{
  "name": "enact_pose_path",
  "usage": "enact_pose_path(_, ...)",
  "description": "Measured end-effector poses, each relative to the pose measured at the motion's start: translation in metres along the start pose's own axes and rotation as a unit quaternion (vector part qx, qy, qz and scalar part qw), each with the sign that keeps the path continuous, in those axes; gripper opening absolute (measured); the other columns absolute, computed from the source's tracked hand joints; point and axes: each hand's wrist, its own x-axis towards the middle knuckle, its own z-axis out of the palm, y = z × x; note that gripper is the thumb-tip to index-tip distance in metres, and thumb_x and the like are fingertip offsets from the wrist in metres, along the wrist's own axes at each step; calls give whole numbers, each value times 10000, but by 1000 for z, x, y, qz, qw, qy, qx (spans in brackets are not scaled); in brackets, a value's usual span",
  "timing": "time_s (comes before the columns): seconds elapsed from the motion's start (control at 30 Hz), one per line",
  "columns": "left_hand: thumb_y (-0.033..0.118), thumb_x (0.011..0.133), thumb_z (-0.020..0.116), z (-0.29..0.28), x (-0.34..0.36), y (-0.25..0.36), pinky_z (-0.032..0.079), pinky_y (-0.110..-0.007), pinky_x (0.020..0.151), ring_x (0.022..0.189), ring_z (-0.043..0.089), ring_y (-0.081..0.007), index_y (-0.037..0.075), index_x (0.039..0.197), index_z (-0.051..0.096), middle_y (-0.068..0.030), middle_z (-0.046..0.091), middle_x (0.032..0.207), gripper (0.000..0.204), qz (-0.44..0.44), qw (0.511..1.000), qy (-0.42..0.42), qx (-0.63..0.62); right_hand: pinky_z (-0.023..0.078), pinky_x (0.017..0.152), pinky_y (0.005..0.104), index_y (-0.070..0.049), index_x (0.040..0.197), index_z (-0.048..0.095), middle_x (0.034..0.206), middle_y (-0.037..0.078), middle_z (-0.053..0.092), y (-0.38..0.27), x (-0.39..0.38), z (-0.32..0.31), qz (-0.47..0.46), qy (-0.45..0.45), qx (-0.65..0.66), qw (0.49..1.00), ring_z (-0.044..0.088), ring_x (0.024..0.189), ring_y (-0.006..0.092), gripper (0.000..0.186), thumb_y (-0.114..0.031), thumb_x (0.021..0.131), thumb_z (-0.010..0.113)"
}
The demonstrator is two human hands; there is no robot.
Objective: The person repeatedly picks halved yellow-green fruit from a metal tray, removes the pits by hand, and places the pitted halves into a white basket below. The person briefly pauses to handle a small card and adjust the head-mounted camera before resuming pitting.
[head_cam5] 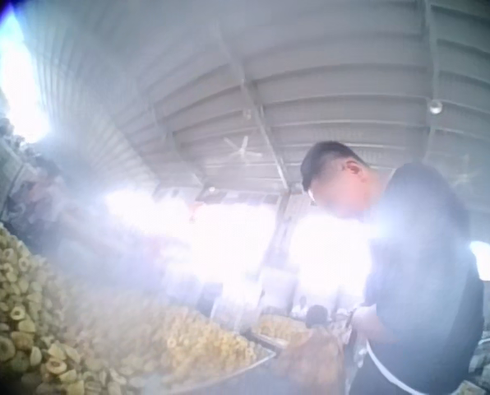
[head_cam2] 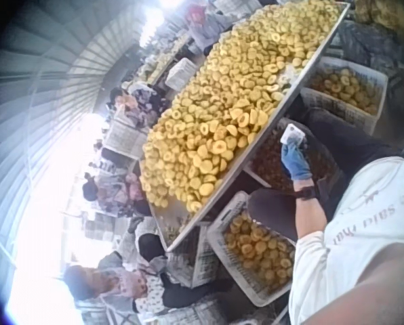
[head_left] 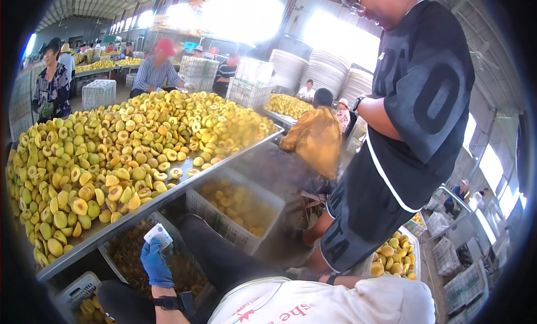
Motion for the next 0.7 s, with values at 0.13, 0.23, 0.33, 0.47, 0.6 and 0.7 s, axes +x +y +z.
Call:
enact_pose_path(0.13, 224, 994, 661, 0, -7, 10, 530, -281, 710, 830, 676, -134, 12, 1131, 702, -31, 726, 1007, 255, 24, 1000, -1, -6, 480, 691, 431, -59, 1097, 679, 891, 141, 670, -15, 15, 18, -124, 50, -136, 982, 642, 759, 287, 264, -225, 953, 532)
enact_pose_path(0.23, 222, 981, 678, -4, -11, 14, 557, -292, 642, 796, 709, -160, 60, 1145, 699, -40, 734, 992, 231, 17, 1000, 15, -18, 488, 666, 436, -62, 1041, 695, 839, 145, 678, -46, -16, -31, -83, -27, -132, 987, 658, 755, 314, 262, -242, 914, 552)
enact_pose_path(0.33, 178, 998, 635, -7, -9, 21, 593, -334, 650, 805, 738, -227, 54, 1155, 685, -68, 742, 1008, 207, -22, 999, 31, -2, 524, 850, 368, -55, 1158, 688, 1028, 141, 740, -85, -53, -130, 52, -167, 41, 984, 709, 945, 272, 396, -324, 867, 685)
enact_pose_path(0.47, 199, 999, 640, -6, -11, 30, 605, -350, 725, 932, 725, -238, 52, 1238, 668, -86, 726, 1112, 282, -39, 998, 1, -40, 578, 721, 385, -68, 1110, 680, 962, 59, 715, -140, -74, -230, 185, -90, 188, 960, 678, 817, 183, 247, -160, 881, 685)
enact_pose_path(0.6, 130, 1019, 569, 0, -20, 23, 565, -422, 959, 1146, 656, -286, -10, 1346, 579, -146, 664, 1265, 356, -49, 980, -154, -118, 581, 722, 307, -60, 1178, 635, 1019, 40, 708, -186, -30, -232, 174, -4, 505, 846, 682, 859, 146, 321, -213, 910, 722)
enact_pose_path(0.7, 100, 1031, 517, 5, -31, 14, 491, -460, 1072, 1272, 577, -317, -25, 1431, 496, -170, 584, 1393, 420, -84, 913, -300, -264, 587, 656, 287, -46, 1188, 633, 1024, 66, 705, -218, 48, -194, 78, 23, 584, 807, 700, 803, 155, 355, -239, 905, 729)
